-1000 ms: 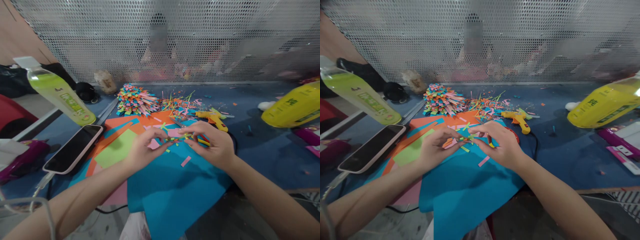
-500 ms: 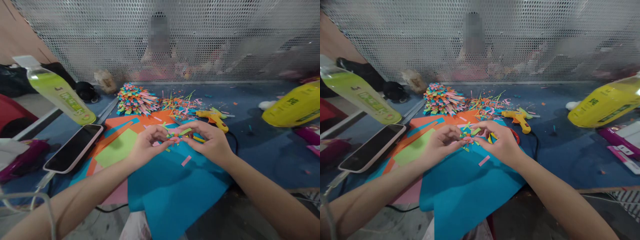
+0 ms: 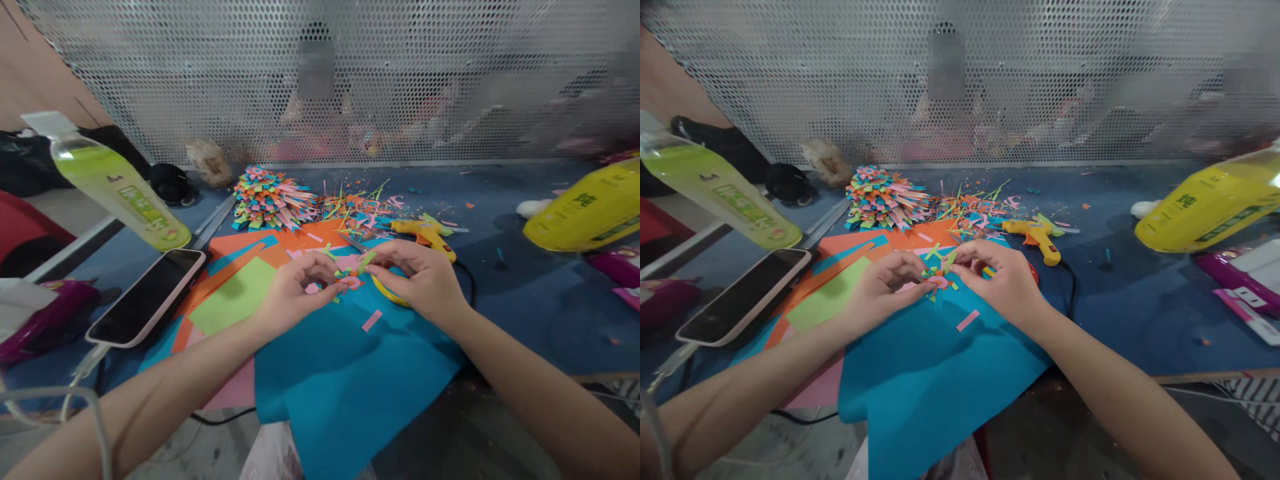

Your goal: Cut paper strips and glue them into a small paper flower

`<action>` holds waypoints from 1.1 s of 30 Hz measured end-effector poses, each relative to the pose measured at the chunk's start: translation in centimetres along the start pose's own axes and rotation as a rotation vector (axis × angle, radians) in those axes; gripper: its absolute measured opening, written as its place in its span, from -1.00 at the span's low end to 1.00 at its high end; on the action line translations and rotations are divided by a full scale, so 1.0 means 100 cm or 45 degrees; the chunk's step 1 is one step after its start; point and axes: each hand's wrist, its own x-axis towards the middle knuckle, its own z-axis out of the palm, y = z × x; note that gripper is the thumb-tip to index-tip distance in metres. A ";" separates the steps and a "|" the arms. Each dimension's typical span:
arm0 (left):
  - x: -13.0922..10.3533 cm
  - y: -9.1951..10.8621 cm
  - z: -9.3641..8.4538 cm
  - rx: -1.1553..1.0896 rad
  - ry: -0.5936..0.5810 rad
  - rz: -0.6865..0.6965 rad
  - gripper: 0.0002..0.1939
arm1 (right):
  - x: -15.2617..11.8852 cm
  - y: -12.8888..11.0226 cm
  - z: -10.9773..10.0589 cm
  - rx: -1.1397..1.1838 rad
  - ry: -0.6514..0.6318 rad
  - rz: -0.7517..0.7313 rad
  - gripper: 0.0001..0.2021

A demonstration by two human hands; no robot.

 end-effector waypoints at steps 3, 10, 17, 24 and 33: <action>0.000 0.000 0.000 -0.027 -0.020 -0.001 -0.84 | 0.000 0.000 0.000 -0.017 -0.007 0.005 -0.95; -0.001 -0.003 -0.001 -0.003 -0.041 -0.005 -0.85 | 0.000 0.001 0.001 0.017 -0.007 -0.022 -0.93; 0.001 -0.006 -0.013 0.681 0.117 0.559 -0.88 | -0.004 -0.008 -0.006 0.057 -0.097 -0.108 -0.83; -0.001 -0.003 -0.029 1.070 0.080 1.184 -0.71 | 0.001 -0.006 -0.004 0.303 -0.258 0.337 -0.88; -0.001 0.000 -0.028 1.215 -0.021 1.342 -0.80 | -0.001 0.002 0.001 0.584 -0.634 0.549 -0.81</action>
